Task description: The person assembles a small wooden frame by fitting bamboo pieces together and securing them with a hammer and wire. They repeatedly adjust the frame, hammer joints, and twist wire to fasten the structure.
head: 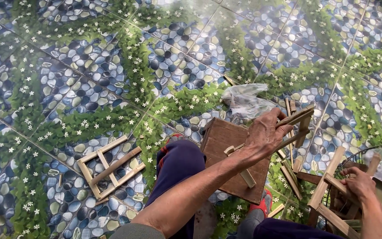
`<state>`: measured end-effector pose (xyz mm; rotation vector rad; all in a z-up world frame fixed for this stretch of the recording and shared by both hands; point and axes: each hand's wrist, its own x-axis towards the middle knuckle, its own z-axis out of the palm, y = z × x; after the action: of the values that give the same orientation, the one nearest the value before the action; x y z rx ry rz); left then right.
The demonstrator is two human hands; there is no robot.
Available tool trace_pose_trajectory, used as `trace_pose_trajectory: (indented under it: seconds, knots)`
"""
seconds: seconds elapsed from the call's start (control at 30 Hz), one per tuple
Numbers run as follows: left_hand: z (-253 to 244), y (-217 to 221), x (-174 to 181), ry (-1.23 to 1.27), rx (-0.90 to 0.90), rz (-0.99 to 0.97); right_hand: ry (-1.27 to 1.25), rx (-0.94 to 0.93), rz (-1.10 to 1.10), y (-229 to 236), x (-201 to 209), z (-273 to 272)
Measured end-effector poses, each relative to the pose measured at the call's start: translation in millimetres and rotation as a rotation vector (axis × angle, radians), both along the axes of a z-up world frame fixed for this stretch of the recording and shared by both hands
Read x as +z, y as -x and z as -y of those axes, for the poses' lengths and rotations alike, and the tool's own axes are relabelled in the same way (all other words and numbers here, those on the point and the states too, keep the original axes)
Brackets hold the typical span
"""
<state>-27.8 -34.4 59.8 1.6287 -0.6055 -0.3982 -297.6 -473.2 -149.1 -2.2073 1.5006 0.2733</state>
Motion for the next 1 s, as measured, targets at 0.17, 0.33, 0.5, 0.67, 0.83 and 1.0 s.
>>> trace_pose_trajectory:
  seconds: [0.17,0.33,0.5,0.67,0.83,1.0]
  knots:
    - [1.2,-0.3,-1.7,-0.014,0.021,0.017,-0.237,-0.239,0.271,1.0,17.2,-14.8]
    - [-1.7,0.6,3.7,-0.008,0.013,-0.007,-0.234,-0.216,0.205,2.0,10.8,-9.1]
    - [-1.9,0.9,2.7,0.013,0.000,0.010,-0.026,-0.057,0.047,4.3,-1.4,2.3]
    - [0.2,1.0,0.5,0.003,-0.001,-0.001,-0.047,-0.110,0.149,-2.7,4.7,-7.8]
    - [2.8,1.2,-1.7,0.004,0.008,-0.010,-0.124,-0.228,0.306,-5.1,-7.6,6.8]
    - [0.5,2.0,0.6,-0.017,-0.011,-0.014,-0.280,-0.313,0.479,2.6,-16.7,14.0]
